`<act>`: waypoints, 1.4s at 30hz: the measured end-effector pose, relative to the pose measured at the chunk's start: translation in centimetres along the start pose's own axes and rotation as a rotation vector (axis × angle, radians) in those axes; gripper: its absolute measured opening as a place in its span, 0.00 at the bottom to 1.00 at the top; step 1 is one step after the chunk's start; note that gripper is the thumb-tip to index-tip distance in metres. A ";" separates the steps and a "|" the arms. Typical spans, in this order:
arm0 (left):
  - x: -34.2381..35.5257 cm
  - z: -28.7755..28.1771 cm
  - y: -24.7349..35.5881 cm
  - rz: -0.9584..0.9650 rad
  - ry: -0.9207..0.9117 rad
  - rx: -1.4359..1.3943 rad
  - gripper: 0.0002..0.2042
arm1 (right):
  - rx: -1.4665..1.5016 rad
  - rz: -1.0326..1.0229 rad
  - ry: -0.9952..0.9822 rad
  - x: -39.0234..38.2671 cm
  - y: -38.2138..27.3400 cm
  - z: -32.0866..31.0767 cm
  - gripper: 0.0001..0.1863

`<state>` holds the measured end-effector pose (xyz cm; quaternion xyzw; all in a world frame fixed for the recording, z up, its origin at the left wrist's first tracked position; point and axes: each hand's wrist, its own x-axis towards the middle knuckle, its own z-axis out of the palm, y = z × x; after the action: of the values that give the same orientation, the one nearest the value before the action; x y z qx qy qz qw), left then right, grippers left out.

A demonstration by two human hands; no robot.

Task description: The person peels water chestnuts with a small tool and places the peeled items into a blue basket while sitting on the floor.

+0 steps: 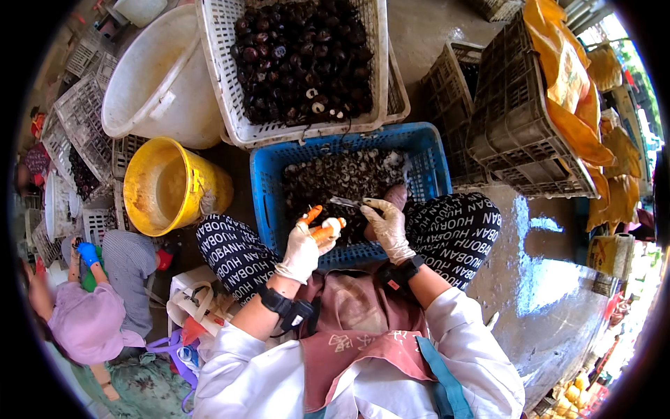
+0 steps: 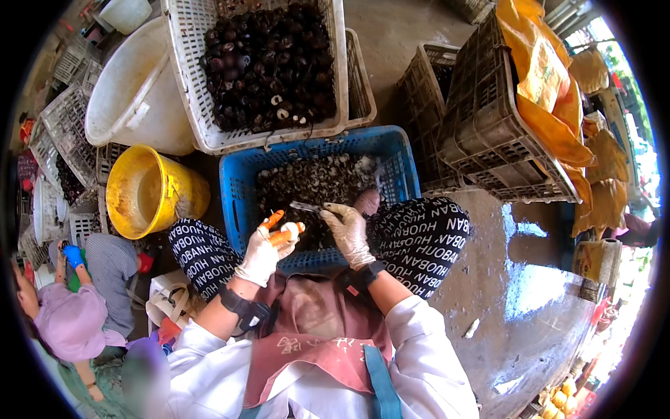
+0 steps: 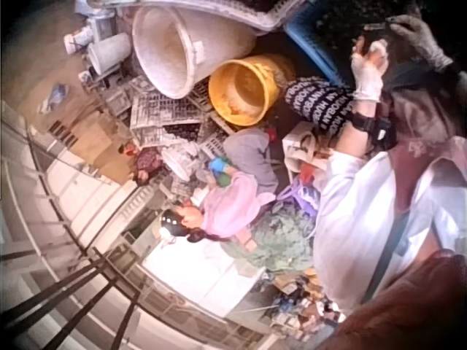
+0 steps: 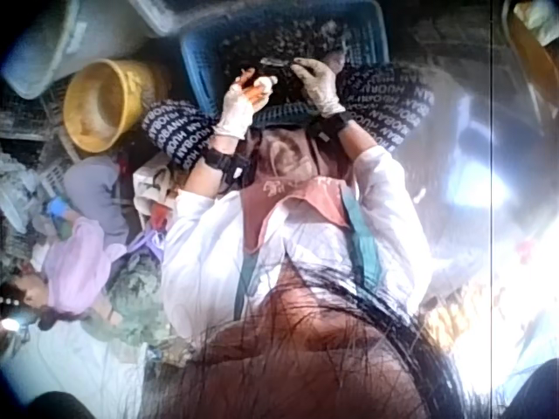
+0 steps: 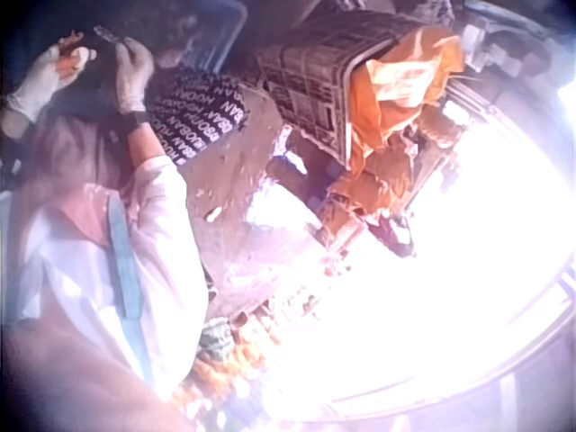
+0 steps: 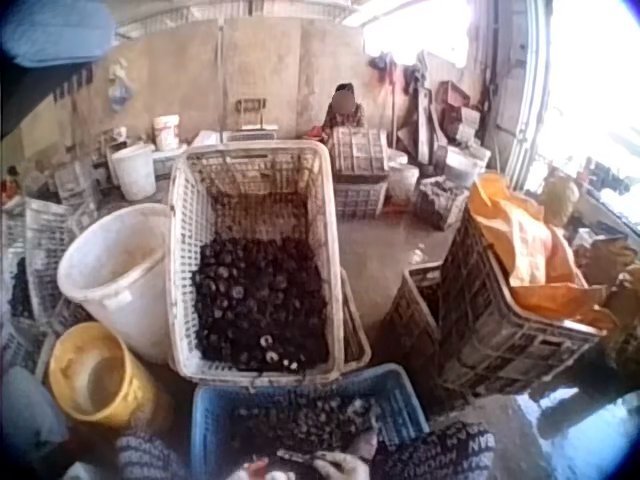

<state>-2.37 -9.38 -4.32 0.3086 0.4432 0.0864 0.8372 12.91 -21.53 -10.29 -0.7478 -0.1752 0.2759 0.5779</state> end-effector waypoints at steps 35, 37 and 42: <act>0.7 -1.5 0.5 -0.111 -0.176 -0.111 0.14 | -0.053 0.009 -0.150 0.1 0.5 -0.5 0.12; 0.6 -2.0 1.0 -0.189 -0.165 -0.198 0.14 | -0.101 -0.139 -0.247 -0.9 -2.4 0.4 0.12; 0.9 -2.8 0.0 -0.160 -0.255 -0.148 0.13 | -0.125 0.012 -0.167 -0.2 -1.3 -0.6 0.12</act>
<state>-4.03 -7.74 -6.13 0.2182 0.3488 0.0120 0.9114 13.21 -21.71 -8.93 -0.7579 -0.2350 0.3291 0.5119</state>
